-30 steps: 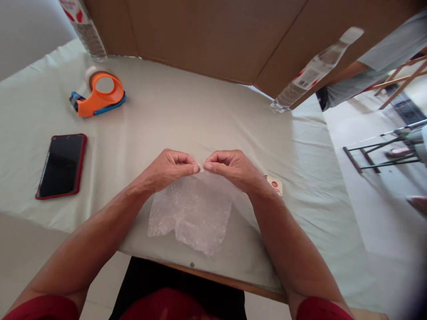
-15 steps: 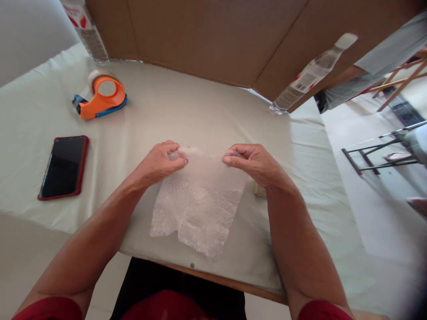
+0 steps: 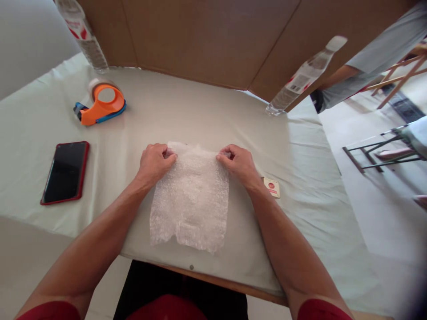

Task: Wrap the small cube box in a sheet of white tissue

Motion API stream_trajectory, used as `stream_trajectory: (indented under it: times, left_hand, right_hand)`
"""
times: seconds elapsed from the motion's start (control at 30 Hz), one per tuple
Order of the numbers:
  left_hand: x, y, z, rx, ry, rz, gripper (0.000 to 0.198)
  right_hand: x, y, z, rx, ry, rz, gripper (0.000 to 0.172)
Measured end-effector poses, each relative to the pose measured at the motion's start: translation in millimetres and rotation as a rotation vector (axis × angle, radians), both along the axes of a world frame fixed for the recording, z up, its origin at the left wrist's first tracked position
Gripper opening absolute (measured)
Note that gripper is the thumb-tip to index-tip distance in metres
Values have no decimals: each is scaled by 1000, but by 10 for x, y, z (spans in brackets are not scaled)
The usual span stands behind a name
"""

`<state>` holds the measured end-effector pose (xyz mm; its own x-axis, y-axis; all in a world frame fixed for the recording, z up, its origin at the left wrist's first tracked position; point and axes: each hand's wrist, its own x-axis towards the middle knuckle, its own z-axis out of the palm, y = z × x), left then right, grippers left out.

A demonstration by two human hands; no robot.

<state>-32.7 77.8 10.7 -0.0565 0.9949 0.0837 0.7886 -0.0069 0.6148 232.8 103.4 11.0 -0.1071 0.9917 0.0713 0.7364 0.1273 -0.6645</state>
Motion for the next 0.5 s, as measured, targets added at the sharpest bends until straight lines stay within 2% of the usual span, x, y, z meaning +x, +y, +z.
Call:
stream_trajectory:
  times: [0.17,0.3,0.43,0.5]
  left_hand:
    - [-8,10,-110,98,147,51,5]
    - [65,-69,-66,255,173,89,23]
    - [170,-166,-24,345,183,-142,16]
    - [211,-197,-46,312,194,-251,15]
  right_hand:
    - [-52,-24,-89,96,-199,-37,25]
    - [-68,-34,-109,163,-243,-75,34]
    - [-85,-69,3,212,-121,-67,26]
    - [-106,-136,169,175,27,34,17]
